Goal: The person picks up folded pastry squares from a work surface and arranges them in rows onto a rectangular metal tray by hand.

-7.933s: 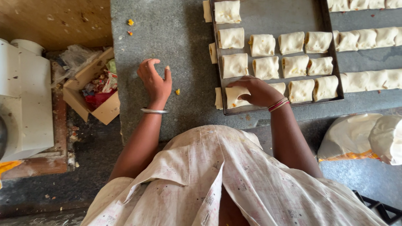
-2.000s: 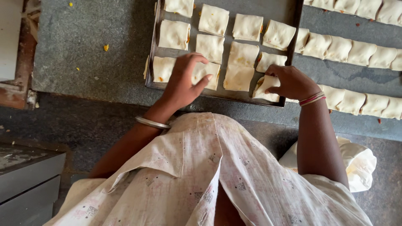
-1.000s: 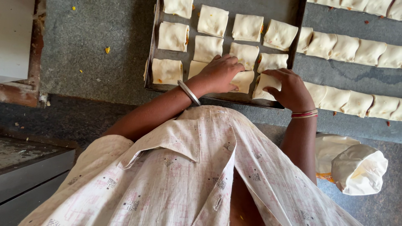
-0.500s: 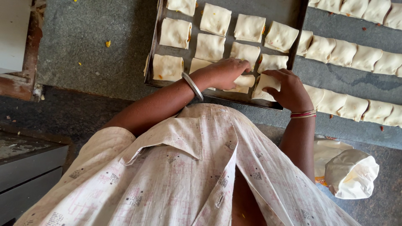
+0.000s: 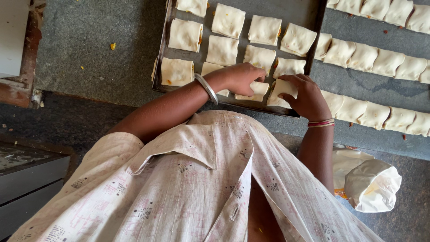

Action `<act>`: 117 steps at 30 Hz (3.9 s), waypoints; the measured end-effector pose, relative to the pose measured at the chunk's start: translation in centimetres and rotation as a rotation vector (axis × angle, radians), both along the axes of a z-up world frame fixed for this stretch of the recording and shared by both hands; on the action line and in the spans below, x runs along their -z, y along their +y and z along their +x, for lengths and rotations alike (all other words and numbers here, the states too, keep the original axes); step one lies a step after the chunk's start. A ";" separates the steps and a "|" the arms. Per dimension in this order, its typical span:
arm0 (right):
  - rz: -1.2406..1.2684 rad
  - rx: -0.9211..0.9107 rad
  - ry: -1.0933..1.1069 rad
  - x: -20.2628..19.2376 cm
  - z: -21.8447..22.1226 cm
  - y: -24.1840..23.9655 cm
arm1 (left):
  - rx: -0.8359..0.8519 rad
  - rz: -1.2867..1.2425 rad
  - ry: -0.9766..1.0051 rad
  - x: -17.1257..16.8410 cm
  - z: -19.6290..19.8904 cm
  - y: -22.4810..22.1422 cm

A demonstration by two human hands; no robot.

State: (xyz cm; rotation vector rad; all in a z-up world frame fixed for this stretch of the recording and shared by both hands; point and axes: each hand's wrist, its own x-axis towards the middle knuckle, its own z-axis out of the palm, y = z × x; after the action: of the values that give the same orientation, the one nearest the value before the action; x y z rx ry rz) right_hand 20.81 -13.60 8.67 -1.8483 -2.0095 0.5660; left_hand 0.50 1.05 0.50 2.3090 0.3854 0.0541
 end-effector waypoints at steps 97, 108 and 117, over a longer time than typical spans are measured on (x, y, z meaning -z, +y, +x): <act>0.167 -0.090 -0.029 2.2 -23.9 19.1 | -0.713 0.197 -0.248 3.9 -22.9 11.8; 0.272 0.039 -0.100 2.7 -14.9 18.9 | -0.890 0.205 -0.479 5.3 -24.8 10.0; -0.131 -0.232 -0.232 2.8 -9.7 26.0 | -1.011 0.306 -0.561 7.2 -24.4 9.9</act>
State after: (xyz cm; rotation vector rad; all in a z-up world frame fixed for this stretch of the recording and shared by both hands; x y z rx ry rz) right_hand 11.06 12.36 5.86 -1.8391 -2.4146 0.5805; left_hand -23.95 10.98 -6.72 2.0149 1.2489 1.2845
